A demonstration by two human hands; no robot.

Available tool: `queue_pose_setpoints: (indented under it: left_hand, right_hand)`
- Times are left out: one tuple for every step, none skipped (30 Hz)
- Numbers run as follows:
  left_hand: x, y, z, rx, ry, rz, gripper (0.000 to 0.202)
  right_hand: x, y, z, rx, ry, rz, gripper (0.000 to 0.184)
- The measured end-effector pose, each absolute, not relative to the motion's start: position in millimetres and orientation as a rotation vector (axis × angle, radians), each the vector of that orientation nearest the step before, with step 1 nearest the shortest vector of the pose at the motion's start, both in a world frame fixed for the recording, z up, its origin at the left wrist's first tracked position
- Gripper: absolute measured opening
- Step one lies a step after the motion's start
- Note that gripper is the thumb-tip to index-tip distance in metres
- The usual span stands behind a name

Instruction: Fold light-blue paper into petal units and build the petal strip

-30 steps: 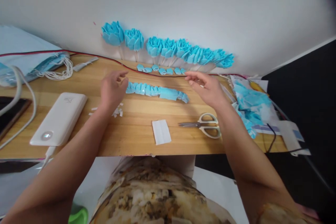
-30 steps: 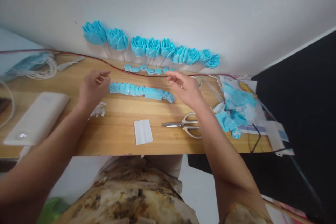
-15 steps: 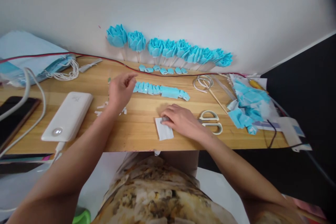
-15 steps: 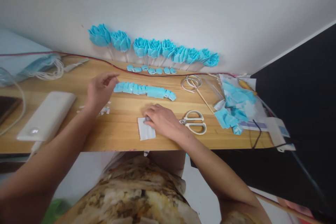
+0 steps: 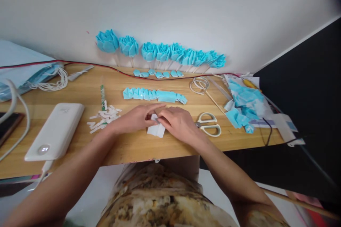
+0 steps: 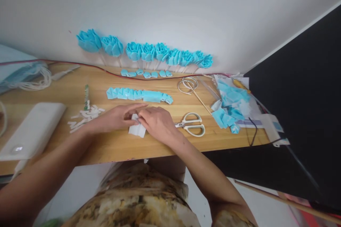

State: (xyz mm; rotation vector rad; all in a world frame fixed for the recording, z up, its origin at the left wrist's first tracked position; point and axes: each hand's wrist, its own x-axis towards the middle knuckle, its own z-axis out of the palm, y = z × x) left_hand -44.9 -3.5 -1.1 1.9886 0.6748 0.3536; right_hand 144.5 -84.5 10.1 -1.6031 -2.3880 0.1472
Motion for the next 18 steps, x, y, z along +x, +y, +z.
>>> queue_pose_setpoints:
  left_hand:
    - [-44,-3,-3,1.999,0.688,0.376,0.061]
    - [-44,-2,-5,2.004,0.707,0.402,0.056]
    - [-44,0,-6,2.0,0.736,0.43,0.053]
    - [-44,1,-7,1.986,0.773,0.454,0.052]
    - [-45,3,-8,1.966,0.818,0.479,0.051]
    - [-46,5,-8,1.944,0.861,0.504,0.051]
    - [-47,7,-8,1.917,0.895,0.538,0.05]
    - [-48,8,-7,1.885,0.916,0.578,0.05]
    - [-48,10,-8,1.844,0.929,0.624,0.049]
    - [-49,11,-8,1.792,0.933,0.667,0.049]
    - [-49,13,-9,1.729,0.931,0.703,0.049]
    - [-49,14,-9,1.659,0.925,0.73,0.049]
    - [-49,15,-10,1.593,0.921,0.753,0.05]
    - [-49,16,-11,1.534,0.919,0.77,0.05]
    - [-49,17,-11,1.483,0.919,0.786,0.05]
    - [-49,18,-12,1.439,0.924,0.805,0.049]
    - [-50,19,-11,1.399,0.933,0.829,0.048]
    - [-49,19,-11,1.363,0.941,0.853,0.045]
  right_hand:
    - [147,-87,10,-1.577,-2.367,0.139,0.016]
    - [151,-90,11,-1.547,-2.349,0.134,0.02]
    - [156,-95,11,-1.52,-2.328,0.125,0.025]
    - [164,-101,10,-1.502,-2.31,0.123,0.029]
    - [172,-109,9,-1.492,-2.285,0.12,0.031]
    - [182,-117,8,-1.502,-2.249,0.1,0.031]
    - [192,-126,5,-1.512,-2.225,0.077,0.031]
    - [203,-134,2,-1.549,-2.209,0.066,0.033]
    - [212,-141,-2,-1.574,-2.197,0.057,0.035]
    - [221,-147,-7,-1.604,-2.185,0.051,0.039]
    - [229,-151,-12,-1.615,-2.188,0.039,0.042]
    - [235,-153,-17,-1.618,-2.199,0.041,0.043]
    - [241,-153,-23,-1.617,-2.205,0.051,0.042]
    - [247,-152,-28,-1.613,-2.204,0.05,0.04]
    - [252,-149,-33,-1.614,-2.202,0.045,0.037]
    - [256,-146,-36,-1.616,-2.195,0.022,0.035]
    - [260,-141,-38,-1.623,-2.185,-0.022,0.033]
    - [262,-136,-39,-1.632,-2.175,-0.076,0.033]
